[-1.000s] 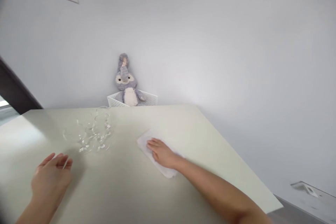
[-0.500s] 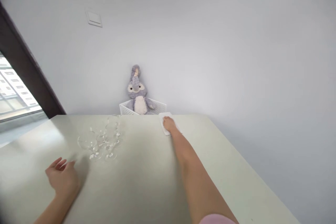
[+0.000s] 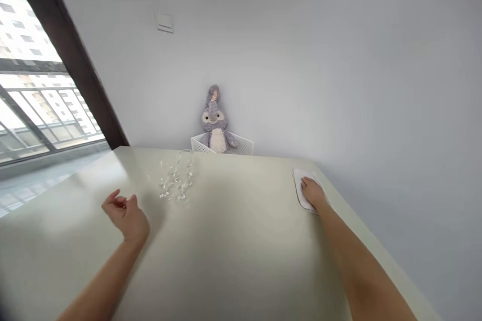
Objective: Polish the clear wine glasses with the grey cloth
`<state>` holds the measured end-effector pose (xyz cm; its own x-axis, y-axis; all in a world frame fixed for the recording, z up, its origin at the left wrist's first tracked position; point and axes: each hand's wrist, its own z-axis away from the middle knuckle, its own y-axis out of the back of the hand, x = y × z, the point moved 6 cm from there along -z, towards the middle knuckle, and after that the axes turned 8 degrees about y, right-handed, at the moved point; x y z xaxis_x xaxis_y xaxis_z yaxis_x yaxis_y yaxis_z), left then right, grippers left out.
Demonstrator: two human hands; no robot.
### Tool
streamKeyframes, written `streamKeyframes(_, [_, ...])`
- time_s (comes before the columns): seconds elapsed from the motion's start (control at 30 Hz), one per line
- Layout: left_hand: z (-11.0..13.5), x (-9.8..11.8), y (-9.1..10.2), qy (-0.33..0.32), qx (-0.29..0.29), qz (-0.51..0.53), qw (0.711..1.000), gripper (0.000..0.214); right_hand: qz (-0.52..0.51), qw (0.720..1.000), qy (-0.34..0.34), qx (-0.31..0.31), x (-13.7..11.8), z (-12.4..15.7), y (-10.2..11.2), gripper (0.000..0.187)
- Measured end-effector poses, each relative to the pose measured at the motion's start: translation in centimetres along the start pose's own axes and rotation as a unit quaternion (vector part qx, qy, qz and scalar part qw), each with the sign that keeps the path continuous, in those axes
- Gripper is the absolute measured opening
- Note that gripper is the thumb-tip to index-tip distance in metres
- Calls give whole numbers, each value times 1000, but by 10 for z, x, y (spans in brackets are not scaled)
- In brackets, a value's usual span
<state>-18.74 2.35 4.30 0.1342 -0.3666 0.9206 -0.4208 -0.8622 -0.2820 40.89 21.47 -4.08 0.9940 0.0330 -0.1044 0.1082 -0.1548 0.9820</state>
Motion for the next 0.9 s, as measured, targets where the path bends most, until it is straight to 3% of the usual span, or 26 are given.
streamKeyframes(0.07, [22, 7, -7, 51, -52, 48, 996, 32, 3, 1000, -6, 5, 1, 20, 0, 43])
streamKeyframes(0.13, [45, -7, -19, 213, -125, 71, 966, 28, 19, 1000, -18, 15, -2, 40, 2, 48])
streamKeyframes(0.23, [79, -39, -36, 470, -194, 100, 855, 29, 64, 997, -16, 35, -14, 63, 8, 53])
streamKeyframes(0.3, [87, -53, -46, 554, -199, 138, 796, 31, 83, 996, -4, 42, -24, 74, 11, 55])
streamKeyframes(0.37, [85, -62, -57, 574, -195, 170, 777, 30, 85, 995, 6, 45, -32, 81, 13, 58])
streamKeyframes(0.53, [77, -73, -76, 564, -203, 225, 769, 24, 56, 996, 40, 55, -44, 91, 13, 60])
streamKeyframes(0.7, [81, -71, -88, 556, -230, 272, 751, 27, 10, 996, 68, 61, -50, 95, 13, 43])
streamKeyframes(0.9, [85, -62, -98, 553, -212, 312, 743, 36, -50, 994, 65, 71, -51, 100, 16, 39])
